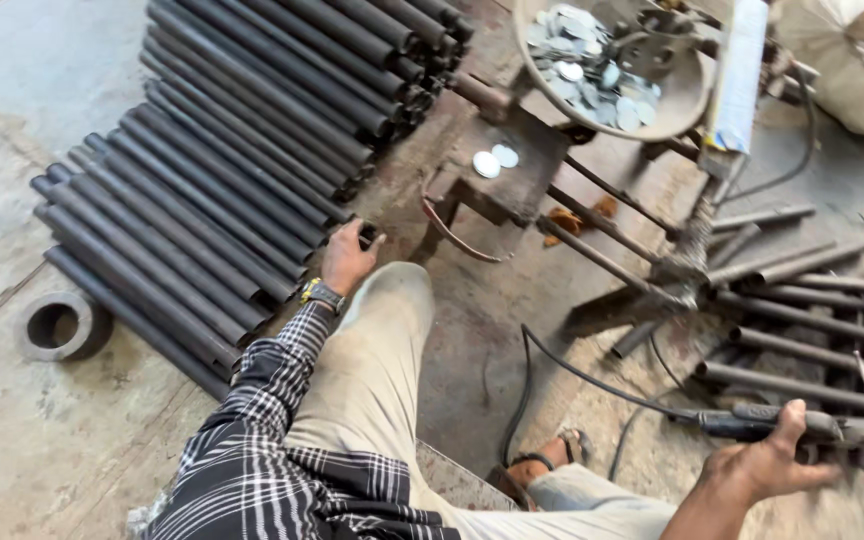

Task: The person welds circular metal discs onto the ends of metal pipes using a welding torch. They pick up a pipe, place a disc on the end, and weld it in place, repeating this process for multiple pipes.

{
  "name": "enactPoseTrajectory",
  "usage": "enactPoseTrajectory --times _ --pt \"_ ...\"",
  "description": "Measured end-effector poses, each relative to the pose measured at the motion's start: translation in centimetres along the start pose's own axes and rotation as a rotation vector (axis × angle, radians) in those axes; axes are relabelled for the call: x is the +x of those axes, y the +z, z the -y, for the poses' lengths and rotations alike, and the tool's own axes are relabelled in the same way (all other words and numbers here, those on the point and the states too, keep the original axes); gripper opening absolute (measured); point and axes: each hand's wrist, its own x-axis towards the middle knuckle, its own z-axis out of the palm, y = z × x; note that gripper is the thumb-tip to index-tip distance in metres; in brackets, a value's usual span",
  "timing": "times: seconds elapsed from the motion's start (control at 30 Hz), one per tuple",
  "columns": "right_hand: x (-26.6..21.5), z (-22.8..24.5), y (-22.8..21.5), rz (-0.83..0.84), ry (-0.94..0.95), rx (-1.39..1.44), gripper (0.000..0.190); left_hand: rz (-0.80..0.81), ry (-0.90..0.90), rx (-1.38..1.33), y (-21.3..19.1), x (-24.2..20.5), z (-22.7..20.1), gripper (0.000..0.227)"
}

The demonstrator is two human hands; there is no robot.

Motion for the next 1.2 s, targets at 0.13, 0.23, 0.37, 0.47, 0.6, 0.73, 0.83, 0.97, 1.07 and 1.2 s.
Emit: enactPoseTrajectory --times 0.13,0.23,0.37,0.47,0.6,0.73,0.83,0.97,1.07,1.2 --pt "-1.0 -0.5 2.8 0.121 0.010 -0.004 0.062 -0.146 -0.199 -0.080 3.0 3.1 6.2 0.040" --pt "-2.7 1.2 5.7 0.102 0.088 -0.074 0.063 -0.195 -0.502 -0.392 5.0 7.6 9.3 0.050" --pt "-5.4 4.6 9.8 0.024 0.214 -0.291 0.064 -0.267 -0.952 -0.936 7.4 14.6 9.8 0.074" --pt "-5.5 4.9 9.8 -0.019 0.278 -0.529 0.061 -0.389 -0.875 -0.276 8.2 18.1 9.6 0.094" --pt "-4.2 2.3 8.5 0.279 0.128 -0.173 0.050 -0.352 -0.912 0.047 8.3 20.1 8.9 0.094" --pt "-5.0 4.3 9.4 0.012 0.329 -0.692 0.057 -0.326 -0.973 0.050 7.8 20.7 7.9 0.091" --pt "-5.7 5.3 11.1 0.035 0.345 -0.632 0.058 -0.328 -0.993 0.009 7.2 20.7 8.6 0.088" --pt "-5.3 4.2 10.4 0.062 0.308 -0.353 0.061 -0.424 -0.873 -0.067 6.3 18.6 11.3 0.094" --pt "-4.1 1.6 9.2 0.123 0.185 -0.142 0.062 -0.510 -0.852 -0.603 3.2 16.9 12.6 0.085" --pt "-3.4 0.0 7.8 0.121 0.222 -0.098 0.065 -0.388 -0.787 -0.981 -2.2 15.6 12.3 0.068"
